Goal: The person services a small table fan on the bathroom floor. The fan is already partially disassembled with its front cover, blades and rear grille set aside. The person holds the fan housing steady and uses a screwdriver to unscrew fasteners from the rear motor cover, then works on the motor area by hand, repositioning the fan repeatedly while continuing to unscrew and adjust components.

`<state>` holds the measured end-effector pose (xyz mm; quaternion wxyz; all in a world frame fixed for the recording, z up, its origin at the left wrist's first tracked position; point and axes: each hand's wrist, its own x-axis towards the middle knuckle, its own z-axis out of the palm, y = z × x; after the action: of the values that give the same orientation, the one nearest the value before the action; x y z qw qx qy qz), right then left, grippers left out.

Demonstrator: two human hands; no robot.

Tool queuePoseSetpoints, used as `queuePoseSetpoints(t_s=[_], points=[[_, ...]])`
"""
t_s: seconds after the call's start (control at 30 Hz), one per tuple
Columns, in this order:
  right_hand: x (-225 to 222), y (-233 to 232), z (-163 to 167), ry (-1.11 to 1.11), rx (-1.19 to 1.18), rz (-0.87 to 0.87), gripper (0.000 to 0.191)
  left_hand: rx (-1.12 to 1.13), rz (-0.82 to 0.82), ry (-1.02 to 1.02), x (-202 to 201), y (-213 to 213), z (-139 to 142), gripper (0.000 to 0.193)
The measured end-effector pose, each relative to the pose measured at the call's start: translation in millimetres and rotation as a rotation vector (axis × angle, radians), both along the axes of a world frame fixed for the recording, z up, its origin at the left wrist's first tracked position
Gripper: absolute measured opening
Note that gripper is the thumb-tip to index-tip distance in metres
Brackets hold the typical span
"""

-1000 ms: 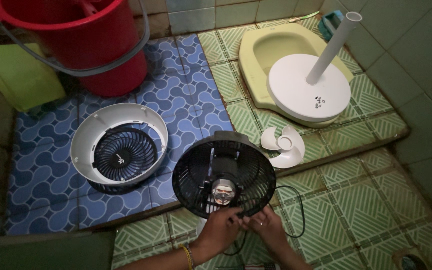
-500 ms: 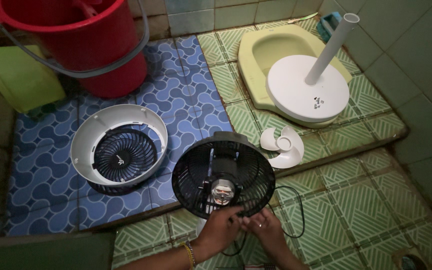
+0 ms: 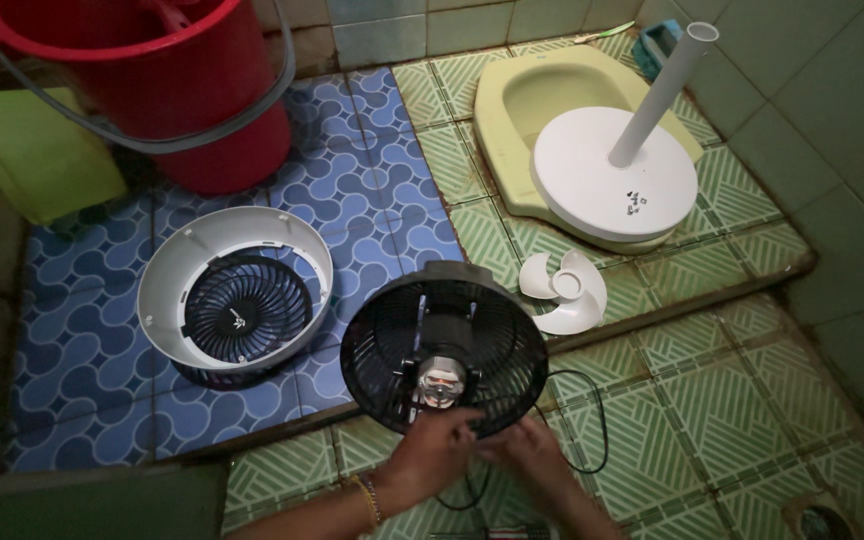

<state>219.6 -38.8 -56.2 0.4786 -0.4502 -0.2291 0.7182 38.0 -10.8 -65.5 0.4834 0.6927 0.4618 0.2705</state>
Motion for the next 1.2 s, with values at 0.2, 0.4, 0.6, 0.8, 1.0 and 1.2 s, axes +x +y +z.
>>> queuePoseSetpoints(t_s=[0.2, 0.4, 0.6, 0.8, 1.0, 1.2], points=[[14, 27, -5, -1.313, 0.263, 0.211, 0.022, -0.049, -0.034, 0.009, -7, 8, -2, 0.028], [2, 25, -4, -1.006, 0.266, 0.457, 0.015, -0.043, -0.077, -0.033, -5, 12, -8, 0.028], [-1, 20, 7, -1.098, 0.444, 0.364, 0.02, -0.008, -0.071, -0.039, -8, 6, -4, 0.03], [8, 19, 6, -1.056, 0.572, 0.252, 0.021, 0.227, -0.107, -0.135, -23, 4, 13, 0.024], [122, 96, 35, -1.155, 0.637, -0.095, 0.016, 0.207, -0.175, -0.162, -38, -8, 21, 0.018], [201, 212, 98, -1.414, 0.4, -0.417, 0.024, -0.121, -0.167, 0.083, -39, -18, -30, 0.014]])
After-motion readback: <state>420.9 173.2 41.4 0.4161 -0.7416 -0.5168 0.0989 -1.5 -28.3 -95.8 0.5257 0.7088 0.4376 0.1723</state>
